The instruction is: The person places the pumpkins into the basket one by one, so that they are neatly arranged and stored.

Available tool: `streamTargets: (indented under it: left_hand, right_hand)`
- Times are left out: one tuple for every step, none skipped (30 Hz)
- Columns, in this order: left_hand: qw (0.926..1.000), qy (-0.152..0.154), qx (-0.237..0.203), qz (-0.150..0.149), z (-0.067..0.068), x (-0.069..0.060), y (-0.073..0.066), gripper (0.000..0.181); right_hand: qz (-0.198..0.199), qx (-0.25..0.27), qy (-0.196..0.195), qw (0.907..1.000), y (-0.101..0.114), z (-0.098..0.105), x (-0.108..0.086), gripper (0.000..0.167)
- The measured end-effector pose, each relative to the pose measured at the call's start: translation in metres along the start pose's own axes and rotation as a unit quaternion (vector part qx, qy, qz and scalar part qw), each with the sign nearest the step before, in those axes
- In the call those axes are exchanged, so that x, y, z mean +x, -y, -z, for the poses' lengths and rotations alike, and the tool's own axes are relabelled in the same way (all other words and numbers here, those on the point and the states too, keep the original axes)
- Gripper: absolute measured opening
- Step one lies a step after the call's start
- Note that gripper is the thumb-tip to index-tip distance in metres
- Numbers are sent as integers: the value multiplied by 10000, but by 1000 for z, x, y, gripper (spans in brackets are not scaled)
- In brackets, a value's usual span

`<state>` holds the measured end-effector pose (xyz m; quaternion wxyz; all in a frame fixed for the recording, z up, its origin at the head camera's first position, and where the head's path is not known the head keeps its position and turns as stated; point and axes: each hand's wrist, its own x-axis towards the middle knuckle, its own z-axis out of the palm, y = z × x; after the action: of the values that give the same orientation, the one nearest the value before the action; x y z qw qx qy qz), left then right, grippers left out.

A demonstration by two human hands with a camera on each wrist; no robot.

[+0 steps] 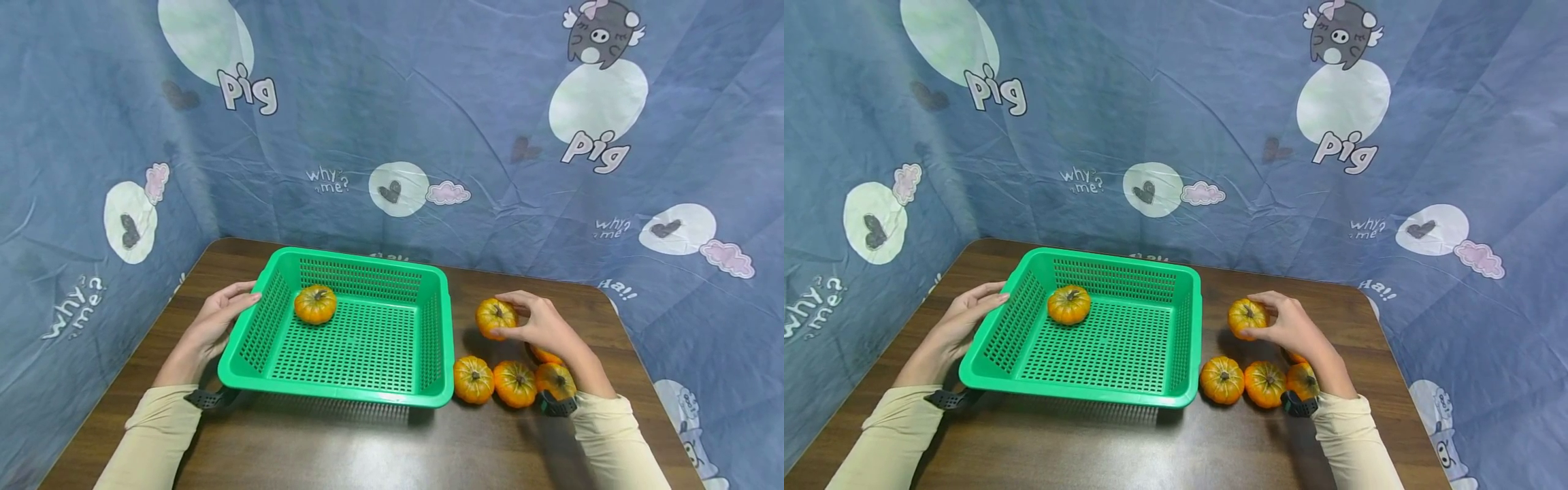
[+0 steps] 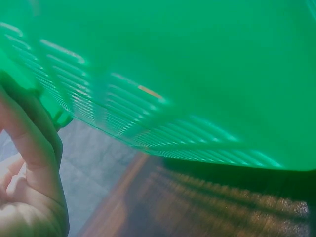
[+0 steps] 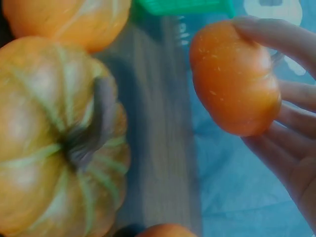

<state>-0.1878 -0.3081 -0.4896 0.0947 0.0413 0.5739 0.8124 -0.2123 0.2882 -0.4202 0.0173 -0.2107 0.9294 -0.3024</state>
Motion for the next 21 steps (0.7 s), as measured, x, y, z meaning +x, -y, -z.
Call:
streamTargets:
  left_hand:
    - [10000,0,-6,4,0,0,0,25]
    - [10000,-1,0,9,0,0,0,25]
    - [10000,-5,-3,16,0,0,0,24]
    - [10000,-11,2,27,0,0,-1,24]
    - [10000,-15,0,35,0,0,-1,24]
    - [10000,-22,-1,45,0,0,-1,24]
    - [10000,-27,-6,57,0,0,-1,25]
    - [10000,-29,-3,67,-1,0,-1,24]
    - [10000,-30,-4,78,-1,0,-1,24]
    - [10000,-26,-2,86,-1,0,-1,24]
    - [10000,-19,0,88,-1,0,-1,24]
    - [10000,-16,9,93,0,0,-1,24]
    - [9999,-8,24,98,0,0,-1,24]
    - [9999,-6,33,101,-1,0,-2,24]
    - [9999,-11,44,104,-1,0,-2,24]
    - [9999,-13,52,113,-1,0,-2,24]
    - [9999,-13,70,124,-1,0,-2,25]
    - [9999,-26,87,133,-1,0,-2,24]
    - [9998,-37,102,146,-1,0,-2,24]
    - [9998,-49,134,157,-1,0,-2,24]
    - [9997,-49,168,170,-1,-1,-3,24]
  right_hand:
    - [21,5,-4,10000,2,1,1,66]
    - [42,11,-10,10000,3,2,2,67]
    - [64,27,-12,10000,5,3,3,67]
    - [78,53,-15,10000,7,4,4,67]
    - [85,81,-17,9999,9,5,6,67]
    - [90,87,-18,9999,11,6,7,68]
    - [94,109,-14,9999,12,7,9,68]
    - [99,108,-9,9999,14,8,11,69]
    - [99,112,-1,9999,16,9,12,69]
    - [106,107,5,9999,18,10,14,69]
    - [121,92,11,9999,19,11,16,69]
    - [144,89,11,9999,21,11,18,69]
    - [166,99,14,9998,23,12,20,69]
    - [190,81,10,9998,25,12,22,69]
    - [224,82,10,9997,27,13,23,69]
    - [255,80,12,9996,29,14,25,69]
    - [288,88,11,9995,30,14,26,69]
    - [306,83,11,9995,32,15,28,70]
    - [335,67,6,9994,34,15,29,70]
    - [362,56,-1,9993,36,15,30,70]
    - [386,58,-1,9992,38,15,31,70]
